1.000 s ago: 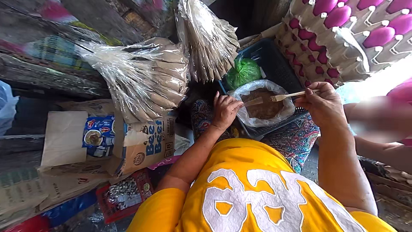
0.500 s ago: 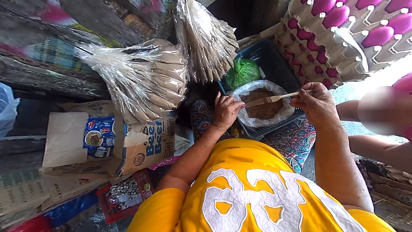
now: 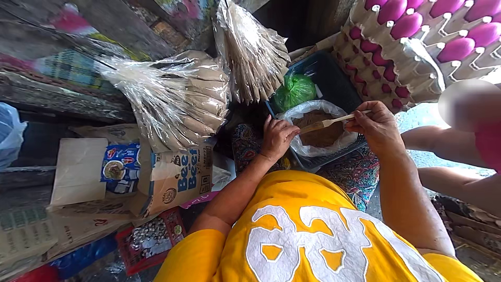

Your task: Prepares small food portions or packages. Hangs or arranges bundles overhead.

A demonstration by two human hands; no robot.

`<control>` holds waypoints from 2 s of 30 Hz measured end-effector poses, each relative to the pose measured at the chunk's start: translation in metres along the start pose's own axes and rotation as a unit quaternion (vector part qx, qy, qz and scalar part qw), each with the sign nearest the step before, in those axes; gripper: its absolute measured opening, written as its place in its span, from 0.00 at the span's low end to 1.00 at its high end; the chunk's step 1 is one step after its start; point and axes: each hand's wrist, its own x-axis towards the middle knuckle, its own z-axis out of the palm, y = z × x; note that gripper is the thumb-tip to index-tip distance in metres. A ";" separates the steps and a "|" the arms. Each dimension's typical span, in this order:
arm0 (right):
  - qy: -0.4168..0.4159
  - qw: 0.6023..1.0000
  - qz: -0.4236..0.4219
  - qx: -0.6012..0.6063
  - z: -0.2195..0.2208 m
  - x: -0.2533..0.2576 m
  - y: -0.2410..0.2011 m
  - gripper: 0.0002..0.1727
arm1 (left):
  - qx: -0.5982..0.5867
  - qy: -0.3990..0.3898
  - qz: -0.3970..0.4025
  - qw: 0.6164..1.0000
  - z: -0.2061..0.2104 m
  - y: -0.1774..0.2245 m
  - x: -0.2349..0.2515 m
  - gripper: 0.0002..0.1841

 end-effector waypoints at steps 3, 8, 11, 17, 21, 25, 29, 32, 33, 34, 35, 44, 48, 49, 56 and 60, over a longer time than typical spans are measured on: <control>-0.014 0.999 -0.029 -0.041 0.004 -0.002 -0.006 0.07 | -0.005 0.001 0.001 1.000 0.001 0.001 0.000 0.08; -0.026 0.975 -0.107 -0.195 0.019 -0.015 -0.031 0.12 | -0.035 0.001 -0.014 0.999 -0.001 0.005 0.000 0.09; -0.033 0.944 -0.157 -0.289 0.030 -0.028 -0.051 0.12 | -0.067 0.021 -0.028 0.997 -0.002 0.005 -0.002 0.10; -0.035 0.867 -0.293 -0.401 0.045 -0.048 -0.076 0.11 | -0.111 0.068 -0.018 0.991 -0.002 0.006 -0.007 0.09; -0.029 0.837 -0.331 -0.434 0.053 -0.057 -0.081 0.10 | -0.117 0.080 -0.019 0.990 -0.002 0.005 -0.011 0.09; -0.032 0.838 -0.335 -0.429 0.051 -0.062 -0.080 0.11 | -0.122 0.079 -0.025 0.989 0.000 0.004 -0.015 0.09; 0.007 0.892 -0.275 -0.358 0.030 -0.059 -0.076 0.14 | -0.159 0.063 -0.058 0.983 -0.001 0.003 -0.019 0.09; 0.047 0.946 -0.239 -0.216 0.011 -0.046 -0.065 0.14 | -0.236 0.057 -0.104 0.964 0.000 -0.003 -0.020 0.09; 0.056 0.958 -0.216 -0.178 0.005 -0.039 -0.056 0.12 | -0.270 0.048 -0.122 0.954 -0.002 -0.004 -0.021 0.09; 0.059 0.967 -0.183 -0.170 0.000 -0.032 -0.046 0.12 | -0.301 0.039 -0.137 0.943 -0.005 -0.003 -0.022 0.09; 0.055 0.971 -0.138 -0.187 -0.003 -0.025 -0.035 0.15 | -0.325 0.036 -0.143 0.934 -0.007 -0.003 -0.024 0.09; 0.006 0.960 0.060 -0.272 0.018 0.017 0.047 0.19 | -0.401 0.018 -0.114 0.909 -0.024 -0.003 -0.023 0.11; -0.003 0.963 0.115 -0.243 0.032 0.025 0.058 0.19 | -0.393 0.019 -0.092 0.915 -0.021 -0.003 -0.018 0.13; -0.010 0.965 0.121 -0.232 0.036 0.026 0.062 0.19 | -0.394 0.020 -0.088 0.915 -0.020 -0.003 -0.017 0.14; 0.006 0.972 0.116 -0.206 0.030 0.023 0.053 0.19 | -0.383 -0.018 -0.134 0.914 -0.015 0.001 -0.014 0.14; 0.013 0.986 0.090 -0.141 0.008 0.016 0.036 0.18 | -0.323 -0.035 -0.123 0.938 -0.011 0.005 -0.010 0.13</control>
